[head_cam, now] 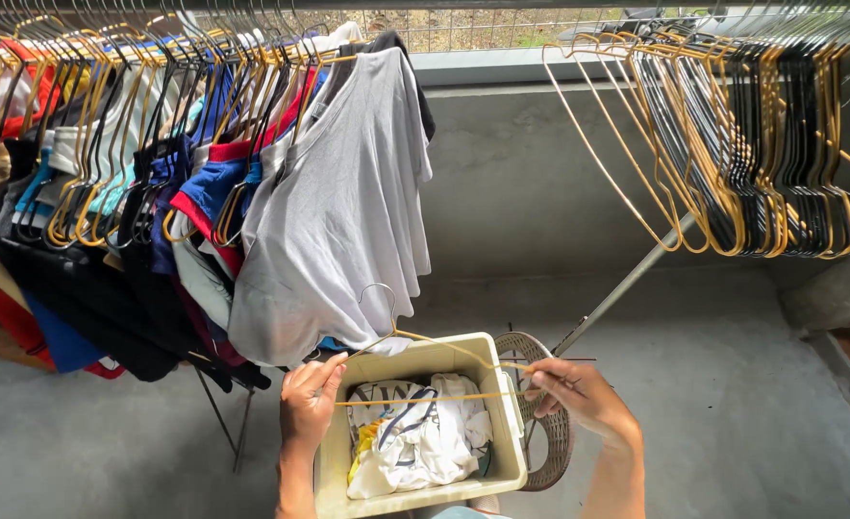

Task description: Taking various items of dry clothing off of hangers from a laundry rack and placing them into a bin.

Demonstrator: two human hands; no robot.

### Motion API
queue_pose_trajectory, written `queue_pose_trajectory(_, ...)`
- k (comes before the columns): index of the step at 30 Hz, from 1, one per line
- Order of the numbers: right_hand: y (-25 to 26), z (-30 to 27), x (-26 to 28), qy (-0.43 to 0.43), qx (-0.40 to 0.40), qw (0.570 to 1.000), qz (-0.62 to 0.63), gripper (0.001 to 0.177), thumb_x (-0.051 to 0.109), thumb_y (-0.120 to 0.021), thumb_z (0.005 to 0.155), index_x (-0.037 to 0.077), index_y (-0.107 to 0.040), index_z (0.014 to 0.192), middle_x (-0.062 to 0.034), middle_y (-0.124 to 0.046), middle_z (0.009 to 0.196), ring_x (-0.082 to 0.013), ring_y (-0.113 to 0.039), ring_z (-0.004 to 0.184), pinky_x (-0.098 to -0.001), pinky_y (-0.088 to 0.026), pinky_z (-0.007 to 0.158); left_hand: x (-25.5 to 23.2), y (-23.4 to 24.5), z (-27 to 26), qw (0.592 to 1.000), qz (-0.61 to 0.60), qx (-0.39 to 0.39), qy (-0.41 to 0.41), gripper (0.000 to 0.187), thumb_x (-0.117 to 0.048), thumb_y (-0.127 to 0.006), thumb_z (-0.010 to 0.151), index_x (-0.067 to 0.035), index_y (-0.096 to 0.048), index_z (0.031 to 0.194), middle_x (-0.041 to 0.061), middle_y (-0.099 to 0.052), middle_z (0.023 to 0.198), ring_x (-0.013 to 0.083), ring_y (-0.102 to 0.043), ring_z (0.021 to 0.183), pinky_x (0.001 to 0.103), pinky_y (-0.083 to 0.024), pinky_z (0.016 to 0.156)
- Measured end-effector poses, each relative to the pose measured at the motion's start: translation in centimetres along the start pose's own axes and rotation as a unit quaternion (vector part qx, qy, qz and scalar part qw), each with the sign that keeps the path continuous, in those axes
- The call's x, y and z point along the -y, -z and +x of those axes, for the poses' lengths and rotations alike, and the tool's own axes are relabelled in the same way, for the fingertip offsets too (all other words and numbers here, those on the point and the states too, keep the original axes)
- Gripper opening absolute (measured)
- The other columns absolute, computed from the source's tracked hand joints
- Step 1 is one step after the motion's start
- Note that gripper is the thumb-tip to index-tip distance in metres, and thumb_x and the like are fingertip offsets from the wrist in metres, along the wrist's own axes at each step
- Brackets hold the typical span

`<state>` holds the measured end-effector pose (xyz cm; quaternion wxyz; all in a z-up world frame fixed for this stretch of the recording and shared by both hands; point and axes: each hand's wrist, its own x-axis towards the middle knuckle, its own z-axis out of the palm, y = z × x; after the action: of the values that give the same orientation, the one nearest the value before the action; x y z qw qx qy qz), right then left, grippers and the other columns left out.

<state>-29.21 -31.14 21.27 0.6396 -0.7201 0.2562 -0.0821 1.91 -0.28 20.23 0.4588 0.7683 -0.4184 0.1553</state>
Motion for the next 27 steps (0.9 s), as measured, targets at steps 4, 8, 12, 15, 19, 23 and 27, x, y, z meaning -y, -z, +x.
queue_pose_trajectory(4, 2.0, -1.0, 1.7, 0.048, -0.153, 0.983, 0.085, 0.024, 0.015, -0.062, 0.100, -0.003, -0.075, 0.110, -0.0196, -0.077, 0.091, -0.0289, -0.074, 0.069, -0.0374, -0.059, 0.063, -7.4, 4.5, 5.9, 0.997, -0.032, -0.044, -0.054, 0.033, -0.010, -0.078, 0.081, -0.008, -0.075, 0.114, 0.008, -0.071, 0.104, 0.0251, -0.066, 0.093, 0.036, -0.051, 0.087)
queue_pose_trajectory(8, 3.1, -3.9, 6.2, 0.280, -0.316, 0.892, 0.162, 0.022, 0.010, -0.056, 0.106, -0.007, -0.067, 0.114, -0.0217, -0.075, 0.103, -0.0294, -0.077, 0.091, -0.0413, -0.066, 0.080, -9.3, 6.8, 11.1, 0.985, -0.003, -0.124, -0.120, 0.028, -0.003, -0.073, 0.089, -0.004, -0.073, 0.117, 0.012, -0.071, 0.115, 0.0295, -0.068, 0.103, 0.038, -0.054, 0.093)
queue_pose_trajectory(12, 0.6, -2.9, 12.3, 0.379, -0.490, 0.779, 0.097, 0.020, 0.006, -0.057, 0.112, -0.010, -0.064, 0.123, -0.0224, -0.072, 0.110, -0.0294, -0.075, 0.094, -0.0383, -0.065, 0.085, -10.0, 7.0, 18.1, 0.968, 0.139, -0.157, -0.139, 0.035, -0.008, -0.075, 0.094, -0.002, -0.070, 0.128, 0.013, -0.068, 0.122, 0.0323, -0.065, 0.109, 0.043, -0.054, 0.096)
queue_pose_trajectory(15, 0.2, 1.8, 15.5, 0.440, -0.540, 0.716, 0.032, 0.019, 0.002, -0.058, 0.111, -0.011, -0.064, 0.123, -0.0200, -0.073, 0.110, -0.0253, -0.076, 0.094, -0.0359, -0.065, 0.085, -9.8, 5.7, 22.9, 0.950, 0.254, -0.145, -0.110, 0.048, -0.017, -0.081, 0.086, -0.004, -0.070, 0.130, 0.012, -0.066, 0.116, 0.0332, -0.061, 0.104, 0.044, -0.052, 0.087)
queue_pose_trajectory(19, 1.3, 5.8, 16.5, 0.458, -0.564, 0.686, 0.043, 0.019, 0.002, -0.056, 0.111, -0.010, -0.065, 0.123, -0.0168, -0.074, 0.110, -0.0201, -0.076, 0.092, -0.0328, -0.065, 0.084, -7.3, 4.0, 24.4, 0.933, 0.325, -0.138, -0.076, 0.042, -0.023, -0.084, 0.085, -0.010, -0.072, 0.123, 0.008, -0.064, 0.108, 0.0314, -0.060, 0.100, 0.043, -0.052, 0.079)
queue_pose_trajectory(23, 3.4, 7.0, 16.5, 0.451, -0.587, 0.669, -0.063, 0.021, 0.000, -0.058, 0.111, -0.010, -0.066, 0.128, -0.0174, -0.076, 0.108, -0.0191, -0.074, 0.094, -0.0325, -0.064, 0.088, -5.9, 3.5, 24.5, 0.921, 0.349, -0.146, -0.094, 0.033, -0.022, -0.082, 0.090, -0.014, -0.073, 0.121, 0.005, -0.063, 0.104, 0.0281, -0.061, 0.100, 0.040, -0.053, 0.080)
queue_pose_trajectory(27, 6.8, 6.2, 16.4, 0.364, -0.666, 0.651, -0.024, 0.021, 0.000, -0.057, 0.108, -0.006, -0.072, 0.122, -0.0162, -0.078, 0.107, -0.0162, -0.075, 0.081, -0.0282, -0.065, 0.072, -5.3, 3.3, 24.7, 0.923, 0.355, -0.112, -0.097, 0.028, -0.020, -0.077, 0.096, -0.013, -0.073, 0.123, 0.006, -0.064, 0.099, 0.0297, -0.066, 0.092, 0.041, -0.055, 0.076)
